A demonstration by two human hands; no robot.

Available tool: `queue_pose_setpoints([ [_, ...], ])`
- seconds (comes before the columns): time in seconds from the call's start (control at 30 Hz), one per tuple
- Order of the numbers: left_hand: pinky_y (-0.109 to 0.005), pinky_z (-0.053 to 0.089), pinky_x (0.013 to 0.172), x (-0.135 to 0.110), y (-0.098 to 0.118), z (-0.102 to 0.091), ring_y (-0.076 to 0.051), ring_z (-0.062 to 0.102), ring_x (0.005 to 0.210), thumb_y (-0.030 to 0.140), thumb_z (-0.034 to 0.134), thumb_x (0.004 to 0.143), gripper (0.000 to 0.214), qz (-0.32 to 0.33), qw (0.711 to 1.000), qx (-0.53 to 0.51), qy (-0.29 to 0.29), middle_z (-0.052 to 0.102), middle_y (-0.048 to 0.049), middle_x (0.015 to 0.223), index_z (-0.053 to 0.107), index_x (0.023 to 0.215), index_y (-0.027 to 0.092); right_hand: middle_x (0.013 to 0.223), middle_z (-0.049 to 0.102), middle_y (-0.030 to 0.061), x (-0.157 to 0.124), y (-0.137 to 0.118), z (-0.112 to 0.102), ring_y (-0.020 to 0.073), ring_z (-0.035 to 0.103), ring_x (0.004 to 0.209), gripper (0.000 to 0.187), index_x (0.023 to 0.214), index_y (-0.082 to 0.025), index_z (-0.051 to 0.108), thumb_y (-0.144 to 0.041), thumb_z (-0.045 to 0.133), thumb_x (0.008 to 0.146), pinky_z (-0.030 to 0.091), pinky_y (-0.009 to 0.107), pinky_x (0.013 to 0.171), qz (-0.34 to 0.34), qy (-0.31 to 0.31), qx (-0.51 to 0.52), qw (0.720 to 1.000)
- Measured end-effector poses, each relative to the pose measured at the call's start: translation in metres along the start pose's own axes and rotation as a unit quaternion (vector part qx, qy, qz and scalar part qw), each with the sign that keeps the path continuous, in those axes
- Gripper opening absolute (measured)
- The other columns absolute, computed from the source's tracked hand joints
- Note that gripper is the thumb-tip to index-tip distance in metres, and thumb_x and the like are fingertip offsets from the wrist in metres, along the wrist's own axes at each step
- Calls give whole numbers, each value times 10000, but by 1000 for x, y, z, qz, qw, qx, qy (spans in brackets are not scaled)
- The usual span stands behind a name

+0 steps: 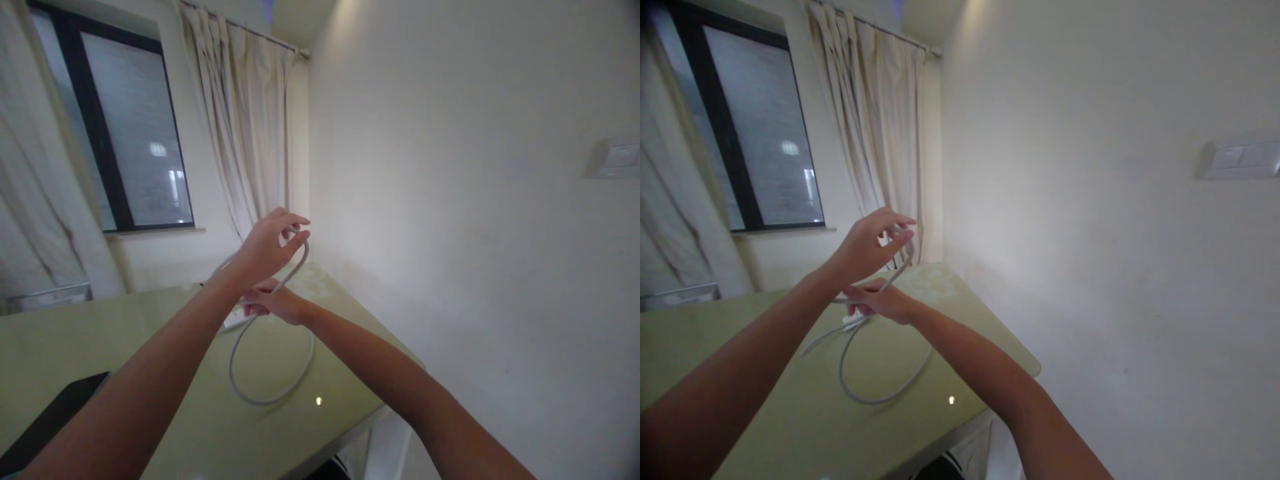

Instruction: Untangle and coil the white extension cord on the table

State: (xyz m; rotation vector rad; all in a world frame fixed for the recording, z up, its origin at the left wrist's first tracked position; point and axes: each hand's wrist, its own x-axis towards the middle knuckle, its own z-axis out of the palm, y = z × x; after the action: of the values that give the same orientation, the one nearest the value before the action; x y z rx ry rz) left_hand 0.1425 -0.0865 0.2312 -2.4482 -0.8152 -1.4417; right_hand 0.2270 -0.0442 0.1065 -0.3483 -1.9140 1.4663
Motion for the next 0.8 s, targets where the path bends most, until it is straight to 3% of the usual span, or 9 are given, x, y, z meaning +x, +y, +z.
queue_pose_setpoints([
  [0.1,-451,401,1108,-25,-10,-15,-305,530,1292,359,758,853,567,-63,991,-3,117,605,-132,1357,611,1374,194,493,368,-103,4,-12,-10,70,290,440,608,639,-213,498,-763,716,781,397,248,531,-33,188,127,973],
  [0.2,-429,438,1079,-60,-18,-8,-312,539,1313,439,849,765,745,-214,951,-126,186,599,-145,1369,549,1403,197,450,279,-120,14,-36,-24,71,232,405,617,621,-233,391,-727,690,840,363,232,455,-59,309,209,926],
  [0.27,-399,507,973,-81,-18,13,-295,636,1170,498,827,781,678,-322,897,-285,106,702,-128,1173,581,1330,187,435,281,-117,23,-52,-29,72,235,392,593,624,-232,392,-689,661,890,331,221,416,-54,379,229,895],
  [0.33,-395,534,922,-95,-15,41,-289,691,1067,515,805,794,559,-345,850,-397,-40,738,-122,1069,640,1207,176,430,305,-113,32,-65,-31,69,244,384,552,636,-227,412,-630,642,936,326,210,404,-37,423,232,875],
  [0.43,-361,560,755,-105,-8,77,-245,727,801,394,871,710,446,-372,851,-368,-51,719,-51,840,644,1037,192,433,316,-114,42,-85,-37,62,232,377,483,660,-220,441,-524,607,997,317,191,399,-16,446,229,865],
  [0.5,-350,563,685,-110,-7,91,-225,724,711,364,816,738,342,-410,833,-370,-42,698,-30,779,633,976,201,439,307,-117,43,-102,-50,61,234,376,433,684,-216,463,-457,564,1029,319,179,401,-12,467,229,854],
  [0.63,-343,566,635,-131,-23,96,-207,729,658,352,751,742,234,-455,796,-381,-118,753,-98,914,677,878,177,477,303,-109,33,-147,-96,64,268,397,373,729,-214,481,-431,510,1031,310,164,395,-52,545,216,808],
  [0.7,-310,528,576,-143,-40,89,-159,657,533,356,765,712,240,-464,804,-352,-122,759,-107,866,701,827,154,501,291,-102,23,-170,-124,68,278,412,370,743,-219,471,-443,463,1038,303,159,392,-80,581,203,784],
  [0.8,-257,452,504,-151,-67,70,-117,534,445,398,746,728,297,-468,826,-305,-75,707,-39,691,721,903,159,531,263,-100,6,-193,-163,69,260,422,372,768,-226,450,-468,421,1049,286,160,390,-92,614,177,763],
])
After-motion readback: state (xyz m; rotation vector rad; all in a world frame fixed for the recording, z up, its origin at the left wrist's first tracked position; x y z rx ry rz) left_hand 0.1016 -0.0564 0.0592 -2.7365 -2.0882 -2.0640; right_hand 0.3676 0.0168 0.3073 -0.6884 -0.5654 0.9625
